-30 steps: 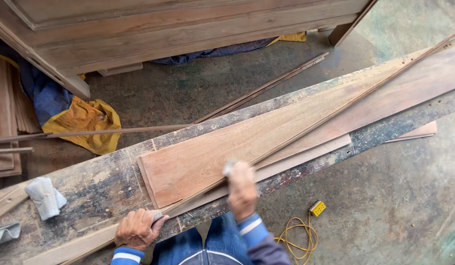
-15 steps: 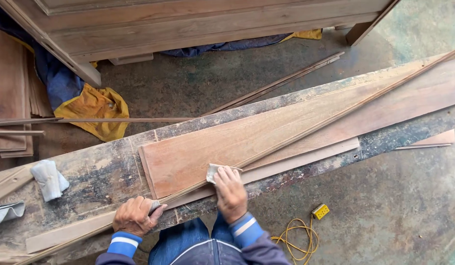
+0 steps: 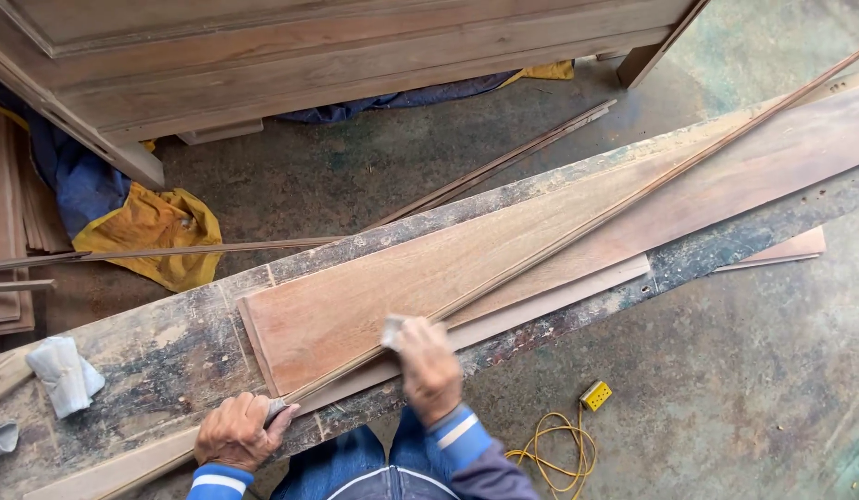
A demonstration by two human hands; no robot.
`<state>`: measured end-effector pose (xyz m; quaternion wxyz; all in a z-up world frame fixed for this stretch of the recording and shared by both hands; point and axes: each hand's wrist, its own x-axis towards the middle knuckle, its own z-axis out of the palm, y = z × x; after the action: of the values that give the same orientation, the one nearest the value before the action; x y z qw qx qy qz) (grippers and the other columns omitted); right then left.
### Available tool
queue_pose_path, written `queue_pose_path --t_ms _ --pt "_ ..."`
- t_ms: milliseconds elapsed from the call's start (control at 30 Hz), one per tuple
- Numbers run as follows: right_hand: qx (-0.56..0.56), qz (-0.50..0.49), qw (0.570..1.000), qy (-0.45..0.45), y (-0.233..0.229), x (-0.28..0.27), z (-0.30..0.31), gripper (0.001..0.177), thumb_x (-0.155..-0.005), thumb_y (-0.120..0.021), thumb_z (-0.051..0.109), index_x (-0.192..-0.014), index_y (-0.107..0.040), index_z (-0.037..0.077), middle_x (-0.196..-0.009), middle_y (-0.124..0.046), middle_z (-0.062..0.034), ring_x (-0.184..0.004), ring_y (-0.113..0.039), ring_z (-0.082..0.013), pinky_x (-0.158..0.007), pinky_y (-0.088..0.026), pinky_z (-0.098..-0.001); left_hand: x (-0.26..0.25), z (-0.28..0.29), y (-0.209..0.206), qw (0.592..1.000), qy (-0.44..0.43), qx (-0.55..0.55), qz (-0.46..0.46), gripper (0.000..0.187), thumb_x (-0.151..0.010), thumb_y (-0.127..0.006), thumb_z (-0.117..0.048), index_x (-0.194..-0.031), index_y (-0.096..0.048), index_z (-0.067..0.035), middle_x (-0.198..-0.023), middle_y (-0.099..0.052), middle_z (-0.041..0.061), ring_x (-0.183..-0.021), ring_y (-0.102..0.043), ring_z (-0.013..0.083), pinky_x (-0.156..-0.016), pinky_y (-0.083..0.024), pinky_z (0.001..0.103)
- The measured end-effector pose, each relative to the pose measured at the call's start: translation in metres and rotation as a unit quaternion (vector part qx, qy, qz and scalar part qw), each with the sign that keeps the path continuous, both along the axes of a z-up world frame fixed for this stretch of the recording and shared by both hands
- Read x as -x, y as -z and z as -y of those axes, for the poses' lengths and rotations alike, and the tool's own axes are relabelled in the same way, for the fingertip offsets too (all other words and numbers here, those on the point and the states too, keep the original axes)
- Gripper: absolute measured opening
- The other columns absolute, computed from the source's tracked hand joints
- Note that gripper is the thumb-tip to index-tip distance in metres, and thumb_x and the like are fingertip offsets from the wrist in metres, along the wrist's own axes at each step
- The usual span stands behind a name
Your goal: Manually sanding the edges and surfaces of thin wooden strips using sandpaper.
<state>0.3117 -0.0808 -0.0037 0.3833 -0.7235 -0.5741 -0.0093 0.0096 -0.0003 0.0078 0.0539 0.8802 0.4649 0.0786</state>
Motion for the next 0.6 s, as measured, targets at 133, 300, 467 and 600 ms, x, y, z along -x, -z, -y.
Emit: queue_pose_path --t_ms 133,300,467,600 --pt "0.048 0.007 0.996 0.073 0.005 -0.112 -0.019 0.018 -0.105 -0.057 0.010 -0.111 -0.074 0.011 -0.117 -0.075 -0.0118 -0.114 -0.068 -0.0289 -0.106 -0.055 -0.0423 0.000 0.000 0.004 1.000 0.006 -0.012 0.010 0.041 -0.070 -0.079 -0.051 -0.064 -0.059 -0.016 -0.064 -0.054 0.004 -0.064 -0.060 0.0266 -0.058 -0.047 0.043" --pt "0.001 0.046 0.982 0.183 0.015 -0.096 -0.020 0.019 -0.107 -0.056 0.013 -0.117 -0.070 0.005 -0.127 -0.070 -0.0188 -0.127 -0.064 -0.0331 -0.115 -0.049 -0.0476 0.001 0.001 0.006 0.999 0.008 -0.029 0.033 0.038 -0.070 -0.079 -0.049 -0.066 -0.060 -0.017 -0.067 -0.055 0.004 -0.065 -0.060 0.0269 -0.059 -0.047 0.043" --pt "-0.034 -0.008 0.999 0.007 0.003 -0.056 -0.020 0.017 -0.107 -0.059 0.013 -0.110 -0.075 0.011 -0.115 -0.078 -0.0122 -0.106 -0.072 -0.0214 -0.094 -0.056 -0.0345 -0.002 0.003 0.001 0.998 0.019 -0.055 0.035 0.039 -0.069 -0.080 -0.048 -0.068 -0.060 -0.015 -0.066 -0.053 0.004 -0.064 -0.059 0.0273 -0.058 -0.047 0.044" --pt "0.042 0.051 0.988 0.140 0.014 -0.133 -0.023 0.017 -0.104 -0.058 0.014 -0.109 -0.073 0.007 -0.107 -0.074 -0.0153 -0.100 -0.068 -0.0288 -0.094 -0.055 -0.0418 0.006 0.002 0.012 0.998 0.030 -0.049 0.030 0.041 -0.071 -0.081 -0.048 -0.065 -0.057 -0.015 -0.063 -0.052 0.004 -0.061 -0.059 0.0264 -0.056 -0.046 0.043"
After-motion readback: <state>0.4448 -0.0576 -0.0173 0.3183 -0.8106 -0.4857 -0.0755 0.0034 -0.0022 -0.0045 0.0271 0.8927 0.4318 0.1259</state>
